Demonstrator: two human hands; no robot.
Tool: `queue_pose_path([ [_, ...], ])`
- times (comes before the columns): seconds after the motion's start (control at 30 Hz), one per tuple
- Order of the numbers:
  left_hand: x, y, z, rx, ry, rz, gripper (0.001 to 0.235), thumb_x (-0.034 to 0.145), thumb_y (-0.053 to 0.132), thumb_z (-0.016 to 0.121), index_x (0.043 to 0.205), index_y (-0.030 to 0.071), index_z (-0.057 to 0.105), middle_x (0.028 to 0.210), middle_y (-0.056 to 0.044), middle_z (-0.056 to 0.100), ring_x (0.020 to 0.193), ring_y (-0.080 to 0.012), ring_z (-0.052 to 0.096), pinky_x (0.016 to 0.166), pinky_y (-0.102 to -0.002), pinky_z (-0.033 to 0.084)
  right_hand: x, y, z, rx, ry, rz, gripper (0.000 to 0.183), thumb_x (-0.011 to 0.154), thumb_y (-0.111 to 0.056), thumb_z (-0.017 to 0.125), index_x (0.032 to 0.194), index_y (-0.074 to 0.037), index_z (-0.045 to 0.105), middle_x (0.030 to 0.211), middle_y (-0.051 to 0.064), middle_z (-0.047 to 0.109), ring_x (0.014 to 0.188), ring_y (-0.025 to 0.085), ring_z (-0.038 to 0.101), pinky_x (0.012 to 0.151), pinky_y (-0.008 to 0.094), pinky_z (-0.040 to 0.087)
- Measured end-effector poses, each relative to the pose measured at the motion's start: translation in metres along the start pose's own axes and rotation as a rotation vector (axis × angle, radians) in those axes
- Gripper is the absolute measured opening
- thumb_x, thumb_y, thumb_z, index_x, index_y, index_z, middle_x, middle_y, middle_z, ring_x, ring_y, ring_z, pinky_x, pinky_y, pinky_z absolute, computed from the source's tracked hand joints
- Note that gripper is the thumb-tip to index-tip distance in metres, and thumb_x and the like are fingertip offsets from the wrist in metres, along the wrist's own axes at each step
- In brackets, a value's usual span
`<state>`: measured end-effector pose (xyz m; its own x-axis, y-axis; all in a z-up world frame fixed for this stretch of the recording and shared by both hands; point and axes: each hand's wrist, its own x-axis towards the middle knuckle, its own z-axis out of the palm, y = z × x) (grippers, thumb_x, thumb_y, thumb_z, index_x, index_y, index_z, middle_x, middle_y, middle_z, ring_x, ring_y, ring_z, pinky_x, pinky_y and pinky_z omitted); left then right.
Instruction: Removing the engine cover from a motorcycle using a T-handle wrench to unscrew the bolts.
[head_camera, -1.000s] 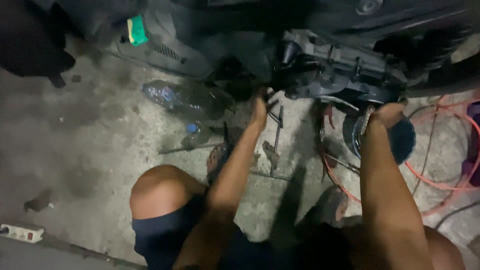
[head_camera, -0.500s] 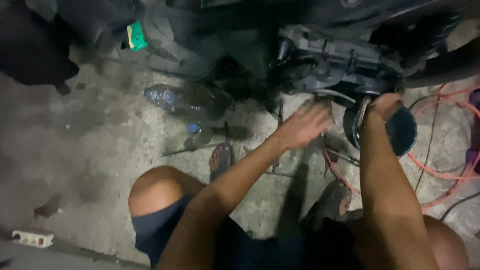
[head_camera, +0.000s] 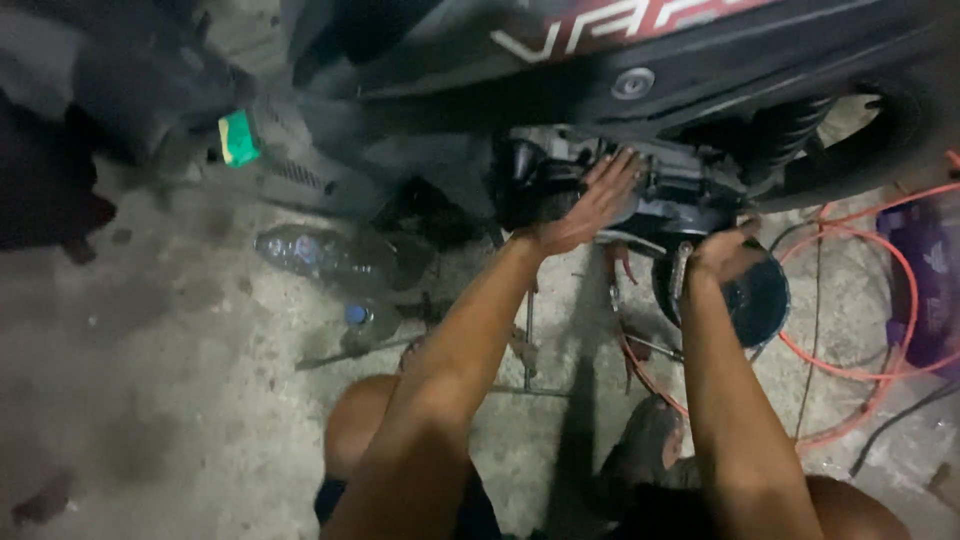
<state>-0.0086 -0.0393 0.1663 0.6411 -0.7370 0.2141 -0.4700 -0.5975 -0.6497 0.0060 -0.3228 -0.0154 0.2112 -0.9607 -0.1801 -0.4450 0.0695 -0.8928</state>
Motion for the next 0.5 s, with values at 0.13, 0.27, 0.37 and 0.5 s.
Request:
queue_pose_path([
  [0.13,-0.014,0.01,0.013,-0.518,-0.086,0.04,0.083,0.111,0.06,0.033,0.17,0.008,0.006,0.174,-0.011,-0.002,0.16,-0.031,-0.005,0.128,-0.052,-0.007,-0.034,-0.031,-0.029,0.4,-0.013,-0.488,0.057,0.113,-0.046,0.051,0.149,-0.004,0.043,0.153,0.025,0.048,0.144,0.037,0.048,0.12,0.046,0.037],
  [0.27,-0.014,0.031,0.034,-0.172,0.054,-0.003,0.076,0.112,0.051,0.032,0.17,0.009,0.008,0.176,-0.012,0.002,0.161,-0.0323,-0.003,0.13,-0.051,-0.007,-0.062,-0.067,-0.037,0.429,0.112,-0.925,0.041,0.112,-0.033,0.041,0.121,0.002,0.059,0.116,0.026,0.065,0.106,0.039,0.062,0.093,0.043,0.046],
  [0.37,-0.018,0.019,0.027,-0.101,0.14,-0.032,0.091,0.112,0.059,0.05,0.172,0.007,0.006,0.176,-0.016,-0.002,0.162,-0.0346,-0.002,0.132,-0.052,-0.003,-0.051,-0.053,-0.026,0.296,0.084,-0.733,0.059,0.112,-0.048,0.045,0.153,-0.006,0.044,0.161,0.023,0.043,0.153,0.039,0.039,0.128,0.05,0.03],
  [0.5,-0.023,0.01,-0.004,0.029,-0.013,0.078,0.12,0.085,0.076,0.058,0.169,0.006,0.008,0.175,-0.017,0.004,0.16,-0.0383,0.004,0.13,-0.054,0.004,-0.085,-0.093,-0.068,0.175,0.135,-0.948,0.054,0.11,-0.051,0.035,0.116,-0.001,0.057,0.11,0.021,0.066,0.1,0.035,0.064,0.087,0.043,0.048],
])
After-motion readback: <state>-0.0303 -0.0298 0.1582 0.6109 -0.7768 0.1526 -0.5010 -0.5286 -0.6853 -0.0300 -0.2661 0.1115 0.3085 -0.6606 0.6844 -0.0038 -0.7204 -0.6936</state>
